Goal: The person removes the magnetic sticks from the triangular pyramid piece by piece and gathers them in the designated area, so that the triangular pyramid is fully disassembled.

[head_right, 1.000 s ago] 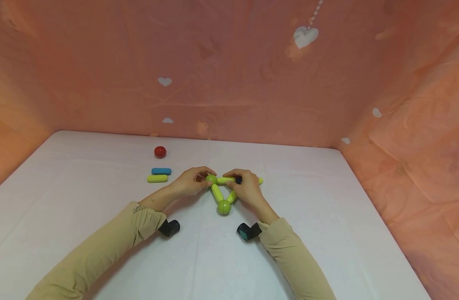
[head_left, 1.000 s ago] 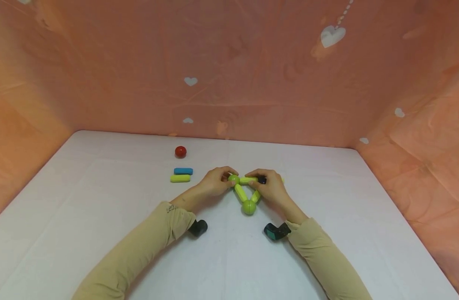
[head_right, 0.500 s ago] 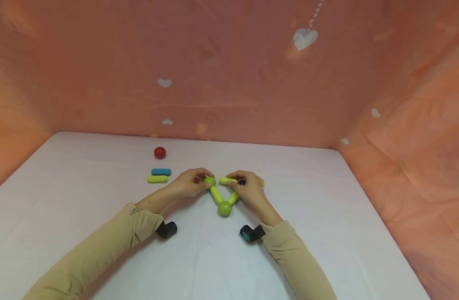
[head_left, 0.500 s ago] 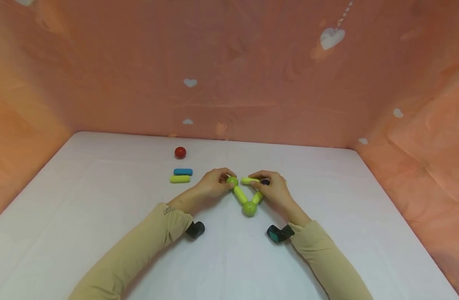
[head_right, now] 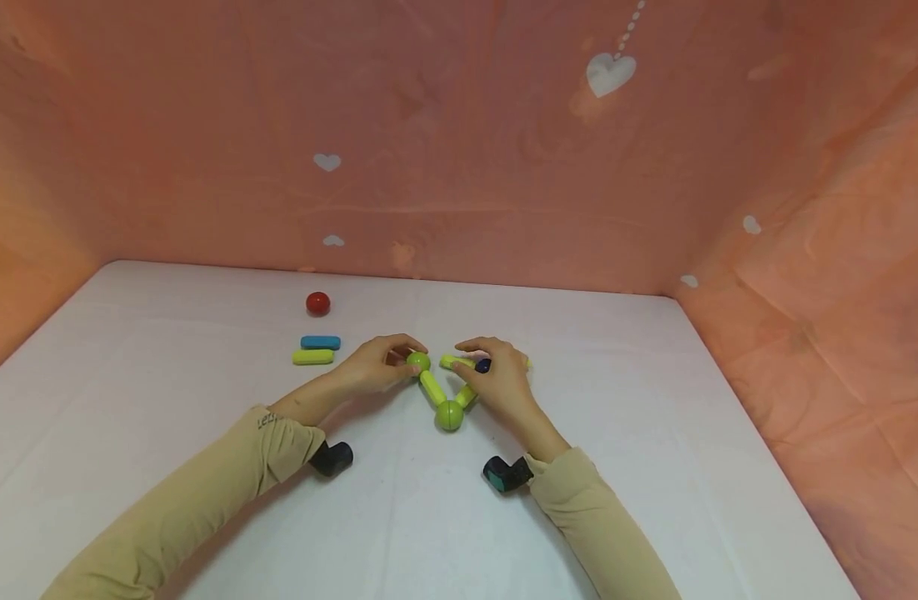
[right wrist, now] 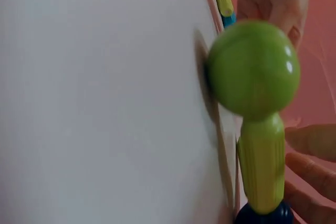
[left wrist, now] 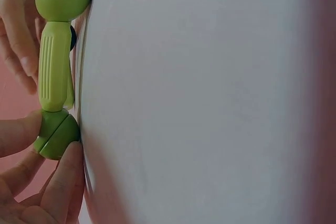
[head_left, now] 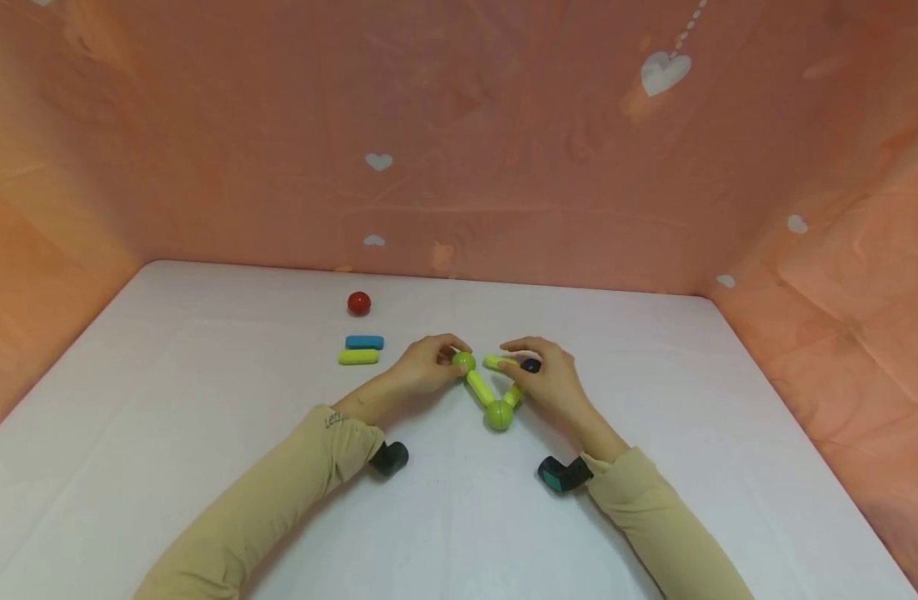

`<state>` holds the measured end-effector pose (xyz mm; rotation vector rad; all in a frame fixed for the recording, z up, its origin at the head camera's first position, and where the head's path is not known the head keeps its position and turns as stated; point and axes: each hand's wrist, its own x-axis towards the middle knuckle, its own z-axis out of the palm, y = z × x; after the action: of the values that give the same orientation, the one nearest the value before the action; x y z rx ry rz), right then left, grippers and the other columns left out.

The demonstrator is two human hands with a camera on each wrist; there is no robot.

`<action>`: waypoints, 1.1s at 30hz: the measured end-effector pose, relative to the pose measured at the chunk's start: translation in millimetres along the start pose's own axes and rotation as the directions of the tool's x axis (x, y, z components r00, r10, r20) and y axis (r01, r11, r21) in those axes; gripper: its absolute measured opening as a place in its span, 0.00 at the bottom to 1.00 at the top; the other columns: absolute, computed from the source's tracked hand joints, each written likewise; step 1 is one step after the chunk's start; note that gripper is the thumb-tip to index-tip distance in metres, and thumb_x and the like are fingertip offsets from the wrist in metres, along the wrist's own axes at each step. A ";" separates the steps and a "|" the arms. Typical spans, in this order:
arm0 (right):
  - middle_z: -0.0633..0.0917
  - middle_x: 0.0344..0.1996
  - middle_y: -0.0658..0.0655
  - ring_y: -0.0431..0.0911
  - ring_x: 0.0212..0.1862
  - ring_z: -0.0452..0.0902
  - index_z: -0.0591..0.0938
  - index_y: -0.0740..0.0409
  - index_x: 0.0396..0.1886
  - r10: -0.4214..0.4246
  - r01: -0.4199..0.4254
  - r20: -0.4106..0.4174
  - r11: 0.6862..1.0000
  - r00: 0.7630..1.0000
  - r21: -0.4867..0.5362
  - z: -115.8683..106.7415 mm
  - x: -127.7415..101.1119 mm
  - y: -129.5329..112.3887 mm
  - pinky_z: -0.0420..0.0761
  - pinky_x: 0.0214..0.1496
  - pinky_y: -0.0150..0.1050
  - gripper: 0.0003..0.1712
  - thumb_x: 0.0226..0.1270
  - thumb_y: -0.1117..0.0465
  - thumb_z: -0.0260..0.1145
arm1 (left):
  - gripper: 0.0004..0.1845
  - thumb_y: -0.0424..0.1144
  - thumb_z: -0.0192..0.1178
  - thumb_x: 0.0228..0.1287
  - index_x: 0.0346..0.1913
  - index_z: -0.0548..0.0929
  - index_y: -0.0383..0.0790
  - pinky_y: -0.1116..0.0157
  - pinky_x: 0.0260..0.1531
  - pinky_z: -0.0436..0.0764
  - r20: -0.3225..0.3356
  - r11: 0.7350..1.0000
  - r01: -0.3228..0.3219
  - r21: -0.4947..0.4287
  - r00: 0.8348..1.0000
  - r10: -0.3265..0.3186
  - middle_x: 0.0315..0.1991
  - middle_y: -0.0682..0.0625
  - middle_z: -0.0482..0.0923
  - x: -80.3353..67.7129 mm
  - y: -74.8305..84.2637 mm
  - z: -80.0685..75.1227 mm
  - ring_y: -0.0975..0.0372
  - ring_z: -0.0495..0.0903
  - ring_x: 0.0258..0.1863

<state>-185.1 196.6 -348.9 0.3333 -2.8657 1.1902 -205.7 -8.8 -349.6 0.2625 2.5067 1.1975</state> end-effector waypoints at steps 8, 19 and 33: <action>0.87 0.37 0.55 0.46 0.41 0.80 0.85 0.59 0.45 -0.049 0.044 0.070 0.997 0.996 0.069 9.1 -8.6 -16.0 0.77 0.45 0.40 0.15 0.59 0.58 0.71 | 0.15 0.37 0.59 0.66 0.54 0.79 0.42 0.55 0.55 0.74 -0.007 0.999 -0.035 -0.003 0.999 0.035 0.53 0.42 0.77 -3.1 -1.1 -3.0 0.53 0.75 0.50; 0.88 0.25 0.52 0.45 0.33 0.83 0.86 0.60 0.39 -0.083 0.089 0.077 0.993 0.994 -0.080 20.4 -10.2 -20.7 0.60 0.59 0.55 0.14 0.54 0.59 0.73 | 0.15 0.37 0.59 0.66 0.54 0.79 0.42 0.54 0.56 0.74 -0.001 0.999 -0.026 -0.023 1.000 0.026 0.54 0.42 0.77 -1.9 -1.6 -3.7 0.53 0.75 0.52; 0.88 0.24 0.53 0.44 0.30 0.84 0.86 0.62 0.39 -0.068 0.072 0.062 0.994 0.996 -0.078 17.5 -11.7 -19.9 0.60 0.54 0.52 0.13 0.54 0.61 0.73 | 0.14 0.36 0.59 0.67 0.53 0.79 0.39 0.60 0.48 0.75 -0.018 0.997 -0.064 0.040 0.998 0.064 0.48 0.42 0.78 3.9 4.0 2.4 0.56 0.74 0.44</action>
<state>-168.6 172.8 -348.6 0.4701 -2.9152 1.0679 -208.3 -3.4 -348.7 0.3452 2.5585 1.1811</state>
